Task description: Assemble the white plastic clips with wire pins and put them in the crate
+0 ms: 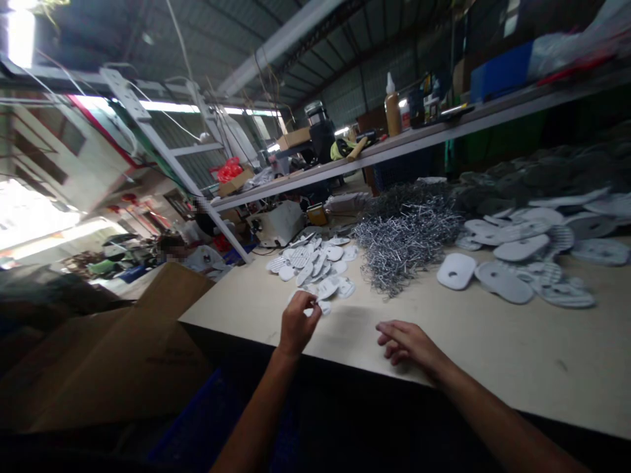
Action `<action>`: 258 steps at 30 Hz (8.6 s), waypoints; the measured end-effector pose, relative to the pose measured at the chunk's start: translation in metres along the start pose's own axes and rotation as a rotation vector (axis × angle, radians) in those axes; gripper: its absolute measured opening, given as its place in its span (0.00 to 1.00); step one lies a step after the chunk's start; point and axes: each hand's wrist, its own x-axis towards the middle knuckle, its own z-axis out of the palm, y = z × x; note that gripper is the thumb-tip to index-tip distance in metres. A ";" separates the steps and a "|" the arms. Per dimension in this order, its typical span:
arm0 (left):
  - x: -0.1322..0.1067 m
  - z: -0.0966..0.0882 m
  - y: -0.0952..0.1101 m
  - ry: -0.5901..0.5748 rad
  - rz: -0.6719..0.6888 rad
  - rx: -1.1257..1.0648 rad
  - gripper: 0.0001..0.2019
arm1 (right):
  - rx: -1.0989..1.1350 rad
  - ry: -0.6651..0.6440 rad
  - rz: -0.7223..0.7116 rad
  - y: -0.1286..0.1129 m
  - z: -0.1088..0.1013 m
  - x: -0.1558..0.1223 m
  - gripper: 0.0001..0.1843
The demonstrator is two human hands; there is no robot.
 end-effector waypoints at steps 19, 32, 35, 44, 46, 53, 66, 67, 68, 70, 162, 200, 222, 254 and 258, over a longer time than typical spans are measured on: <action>-0.080 0.088 0.125 -0.664 -0.932 -1.831 0.39 | 0.074 -0.289 0.099 0.003 0.001 -0.049 0.18; -0.102 0.072 0.106 -0.247 -1.204 -1.829 0.28 | -1.296 0.794 -0.307 -0.066 -0.180 -0.030 0.43; -0.109 0.061 0.103 -0.289 -1.204 -1.771 0.26 | -1.370 0.868 -0.157 -0.075 -0.227 -0.025 0.48; -0.132 0.040 0.099 -0.331 -1.185 -1.669 0.21 | -1.373 0.773 -0.269 -0.041 -0.224 -0.036 0.32; -0.135 0.034 0.096 -0.330 -1.184 -1.642 0.21 | -1.348 0.771 -0.302 -0.040 -0.223 -0.039 0.36; -0.126 0.025 0.100 -0.329 -1.166 -1.609 0.23 | -0.938 0.848 -0.415 -0.041 -0.232 -0.059 0.36; -0.090 0.053 0.114 -0.536 -1.090 -1.642 0.24 | -0.724 0.563 -0.418 -0.027 -0.192 -0.053 0.35; -0.087 0.057 0.113 -0.554 -1.080 -1.652 0.24 | -0.771 0.550 -0.424 -0.029 -0.184 -0.048 0.35; -0.084 0.061 0.112 -0.571 -1.069 -1.664 0.24 | -0.824 0.541 -0.431 -0.032 -0.177 -0.042 0.35; -0.077 0.067 0.111 -0.594 -1.049 -1.689 0.24 | -0.927 0.529 -0.441 -0.036 -0.163 -0.029 0.35; -0.030 0.064 0.107 -0.124 -0.853 -1.561 0.24 | -0.432 0.090 -0.252 -0.055 0.040 -0.044 0.53; -0.042 0.043 0.102 -0.078 -0.762 -1.526 0.22 | -0.490 -0.048 -0.339 -0.051 0.053 -0.035 0.50; -0.032 0.066 -0.003 -0.227 -0.611 -0.624 0.23 | -0.998 0.509 -0.430 -0.072 -0.083 0.066 0.21; -0.051 0.101 -0.015 -0.264 -0.613 -0.768 0.15 | -0.351 0.580 -0.211 -0.117 -0.086 0.128 0.19; -0.053 0.101 -0.016 -0.263 -0.612 -0.766 0.14 | -0.455 0.608 -0.278 -0.119 -0.081 0.134 0.17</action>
